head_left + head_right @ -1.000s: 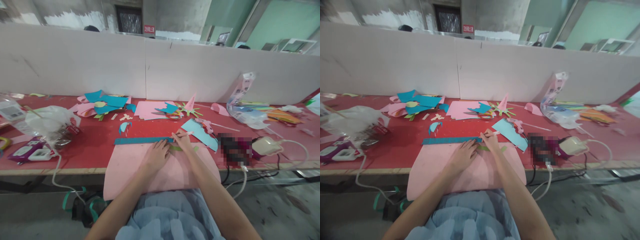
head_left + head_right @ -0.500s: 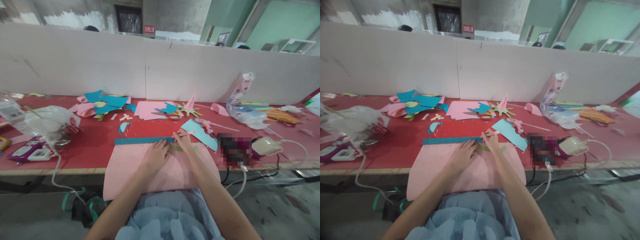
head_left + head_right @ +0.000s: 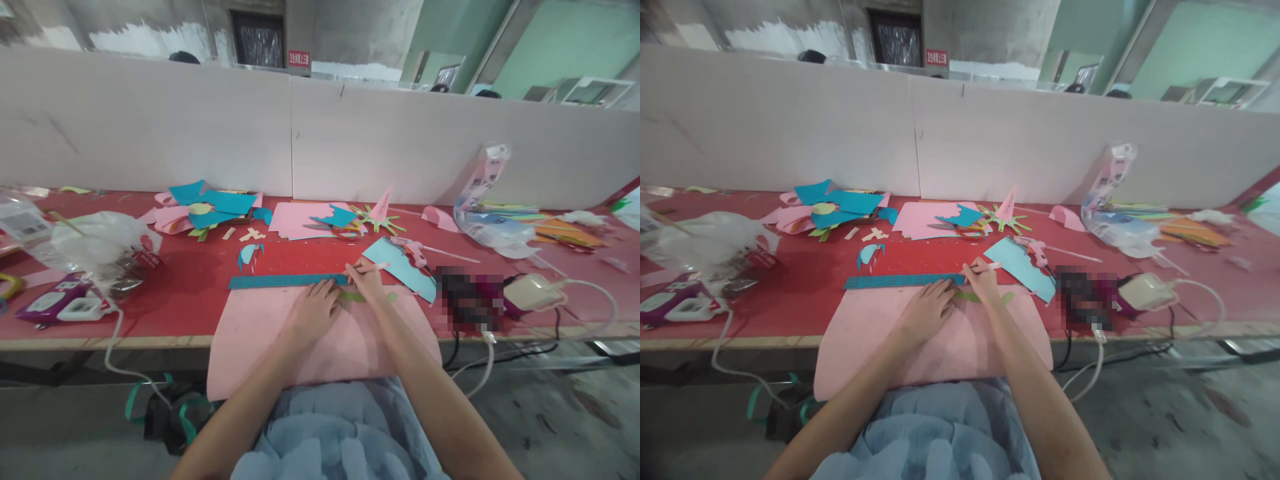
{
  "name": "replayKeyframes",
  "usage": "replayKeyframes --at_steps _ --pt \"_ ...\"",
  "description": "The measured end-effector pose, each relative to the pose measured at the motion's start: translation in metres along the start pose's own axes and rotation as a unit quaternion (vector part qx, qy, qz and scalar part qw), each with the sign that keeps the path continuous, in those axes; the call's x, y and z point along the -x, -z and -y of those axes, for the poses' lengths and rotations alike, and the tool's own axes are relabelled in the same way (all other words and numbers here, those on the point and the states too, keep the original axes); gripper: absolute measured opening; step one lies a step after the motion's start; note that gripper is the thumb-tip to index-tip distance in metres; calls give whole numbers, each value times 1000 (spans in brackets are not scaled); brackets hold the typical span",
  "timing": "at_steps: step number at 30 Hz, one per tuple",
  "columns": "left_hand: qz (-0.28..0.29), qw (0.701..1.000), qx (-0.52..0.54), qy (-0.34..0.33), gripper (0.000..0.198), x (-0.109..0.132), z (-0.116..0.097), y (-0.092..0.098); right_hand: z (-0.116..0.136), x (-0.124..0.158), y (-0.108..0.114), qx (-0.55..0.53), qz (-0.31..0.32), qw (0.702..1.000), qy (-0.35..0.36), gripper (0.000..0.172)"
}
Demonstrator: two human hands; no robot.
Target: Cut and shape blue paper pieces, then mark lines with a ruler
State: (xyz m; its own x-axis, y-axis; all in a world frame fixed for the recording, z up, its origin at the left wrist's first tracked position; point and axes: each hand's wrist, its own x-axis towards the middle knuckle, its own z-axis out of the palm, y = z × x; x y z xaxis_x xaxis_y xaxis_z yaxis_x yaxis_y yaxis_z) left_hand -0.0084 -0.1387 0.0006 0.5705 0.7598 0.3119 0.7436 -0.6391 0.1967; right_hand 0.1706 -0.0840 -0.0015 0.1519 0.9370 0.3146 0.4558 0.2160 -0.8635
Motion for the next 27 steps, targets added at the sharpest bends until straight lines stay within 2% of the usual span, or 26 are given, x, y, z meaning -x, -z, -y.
replayKeyframes --at_steps 11,17,27 --pt "4 1000 2 5 36 1 -1 3 -4 -1 -1 34 -15 999 10 29" --pt "-1 1000 -2 4 36 0 -1 2 -2 -1 0 -3 -8 1000 2 29" --pt "5 1000 -5 5 36 0 -1 2 -2 -2 0 7 2 1000 7 24"
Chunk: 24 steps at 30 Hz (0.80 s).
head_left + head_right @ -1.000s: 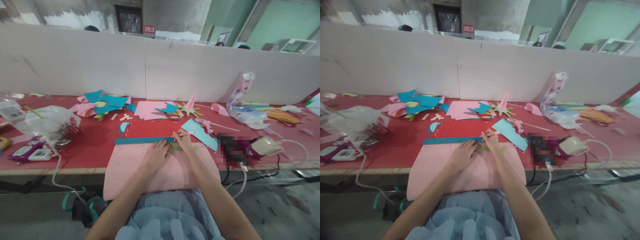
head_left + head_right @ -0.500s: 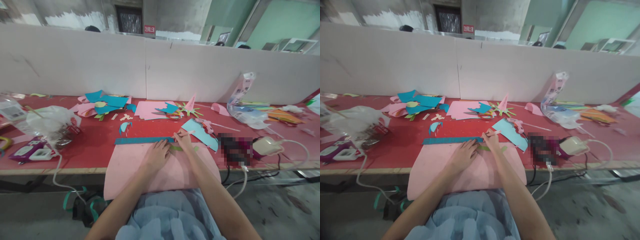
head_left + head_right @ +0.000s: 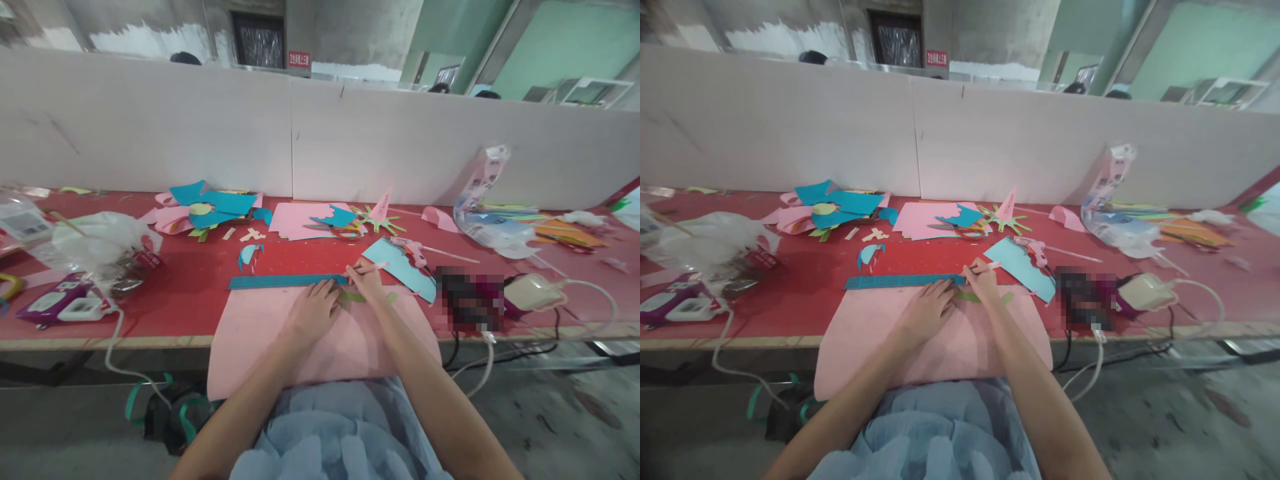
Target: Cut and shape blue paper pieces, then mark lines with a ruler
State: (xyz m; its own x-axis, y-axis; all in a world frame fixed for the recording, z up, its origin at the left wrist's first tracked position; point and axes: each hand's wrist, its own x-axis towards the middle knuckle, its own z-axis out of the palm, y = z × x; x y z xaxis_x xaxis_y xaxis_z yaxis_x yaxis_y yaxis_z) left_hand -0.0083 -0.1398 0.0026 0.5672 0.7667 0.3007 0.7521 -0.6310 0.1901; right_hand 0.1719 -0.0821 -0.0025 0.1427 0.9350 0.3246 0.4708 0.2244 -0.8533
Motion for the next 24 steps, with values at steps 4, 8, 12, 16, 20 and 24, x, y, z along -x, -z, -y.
replayKeyframes --at_steps 4,8,12,16,20,24 --pt "3 1000 3 4 37 0 -1 1 4 1 1 24 -8 1000 -2 26" --pt "4 1000 5 4 37 0 -1 1 4 1 1 27 -12 1000 -5 25" --pt "6 1000 6 3 37 0 0 0 -1 1 0 1 -35 999 1 25" --pt "6 1000 5 3 37 0 1 0 -7 -1 -2 -20 -37 999 4 27" --pt "2 1000 5 0 37 0 1 0 -10 -3 -3 -7 -40 999 4 30" --pt "-4 1000 2 -2 37 0 1 -1 -11 -3 -2 4 -31 999 5 32"
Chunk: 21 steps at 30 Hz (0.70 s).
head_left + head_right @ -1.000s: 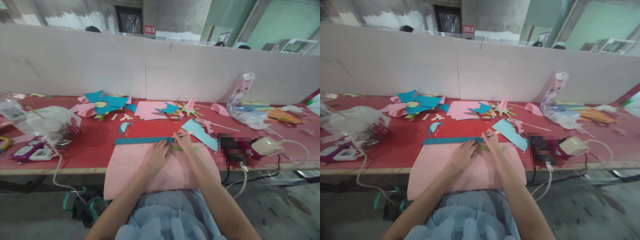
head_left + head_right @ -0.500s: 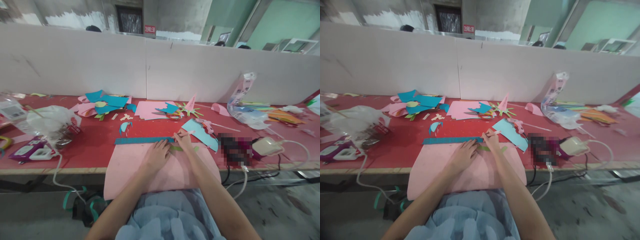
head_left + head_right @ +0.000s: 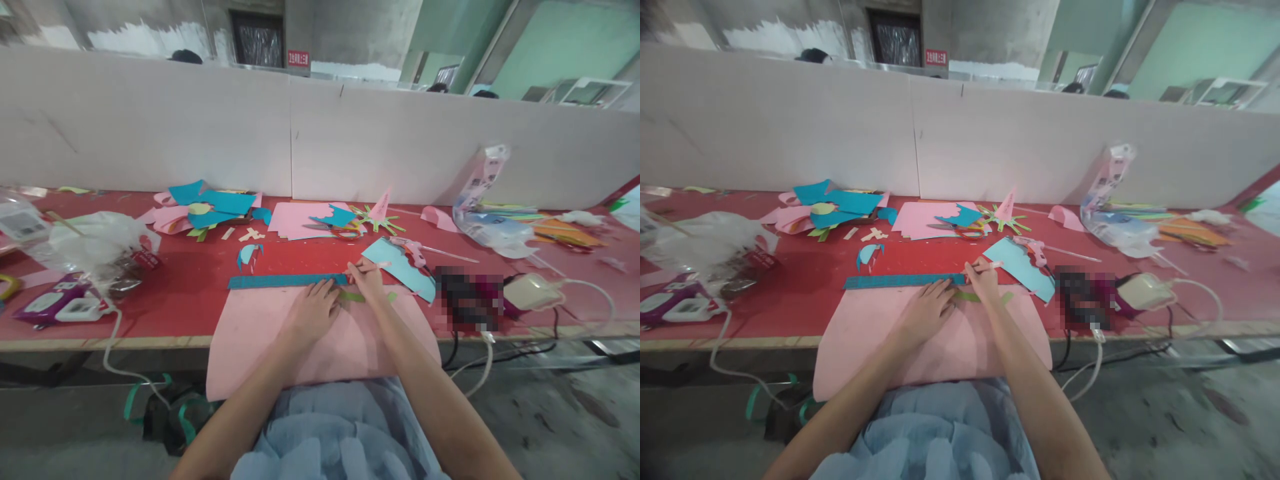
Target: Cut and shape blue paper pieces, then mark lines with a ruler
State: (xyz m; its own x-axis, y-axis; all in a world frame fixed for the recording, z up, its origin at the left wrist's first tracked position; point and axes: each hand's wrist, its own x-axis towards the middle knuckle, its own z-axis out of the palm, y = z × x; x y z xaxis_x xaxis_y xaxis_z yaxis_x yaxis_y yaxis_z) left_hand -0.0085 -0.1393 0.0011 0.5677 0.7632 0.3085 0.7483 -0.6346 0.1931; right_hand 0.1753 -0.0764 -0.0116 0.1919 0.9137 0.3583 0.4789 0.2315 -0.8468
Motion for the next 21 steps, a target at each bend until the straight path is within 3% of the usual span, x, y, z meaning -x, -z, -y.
replayKeyframes --at_steps 21 --pt "1 1000 4 -1 37 0 1 0 11 3 4 21 6 1000 -12 28"
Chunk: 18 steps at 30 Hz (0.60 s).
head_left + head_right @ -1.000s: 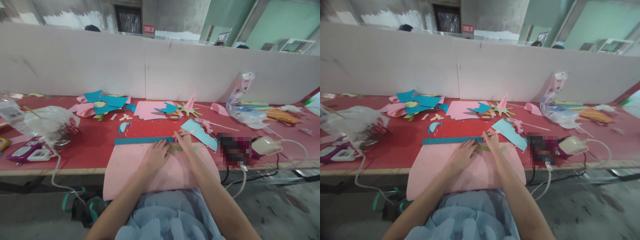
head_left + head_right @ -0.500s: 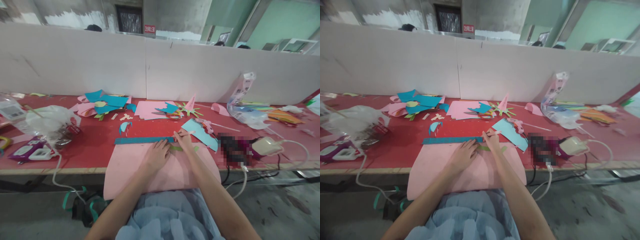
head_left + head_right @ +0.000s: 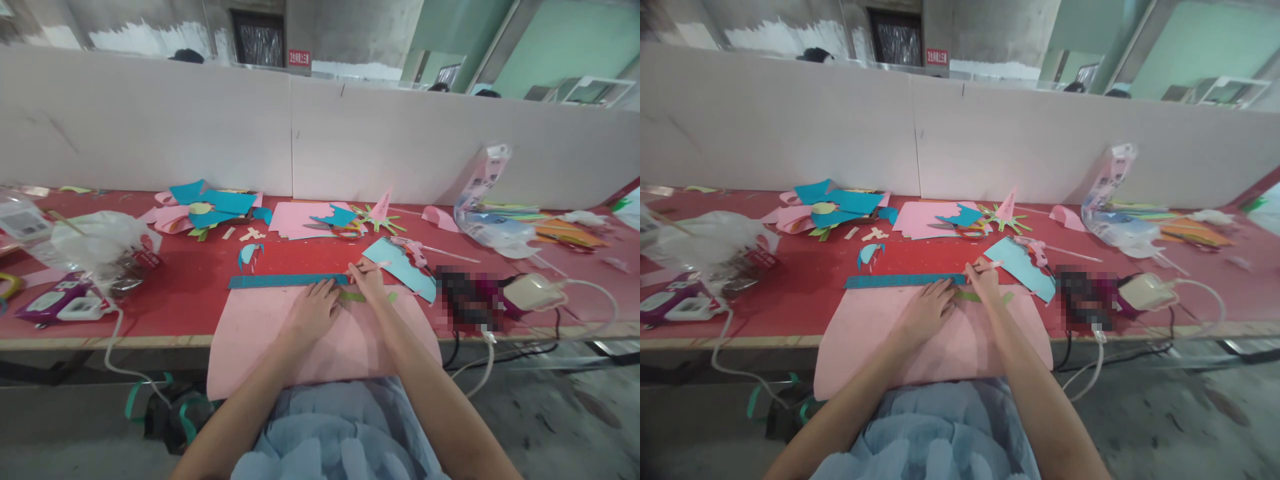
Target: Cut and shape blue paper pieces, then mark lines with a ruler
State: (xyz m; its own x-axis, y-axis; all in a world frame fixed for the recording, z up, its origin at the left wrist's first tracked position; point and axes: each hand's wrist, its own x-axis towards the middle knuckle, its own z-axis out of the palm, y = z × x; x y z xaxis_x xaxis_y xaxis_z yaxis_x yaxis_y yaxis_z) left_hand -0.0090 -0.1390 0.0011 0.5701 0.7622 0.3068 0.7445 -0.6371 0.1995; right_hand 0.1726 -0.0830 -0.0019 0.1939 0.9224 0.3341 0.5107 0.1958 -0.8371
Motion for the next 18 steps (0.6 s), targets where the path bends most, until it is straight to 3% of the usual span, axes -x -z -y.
replayKeyframes --at_steps 18 --pt "6 1000 -2 5 37 0 -1 0 1 1 0 -18 -5 1000 -4 25"
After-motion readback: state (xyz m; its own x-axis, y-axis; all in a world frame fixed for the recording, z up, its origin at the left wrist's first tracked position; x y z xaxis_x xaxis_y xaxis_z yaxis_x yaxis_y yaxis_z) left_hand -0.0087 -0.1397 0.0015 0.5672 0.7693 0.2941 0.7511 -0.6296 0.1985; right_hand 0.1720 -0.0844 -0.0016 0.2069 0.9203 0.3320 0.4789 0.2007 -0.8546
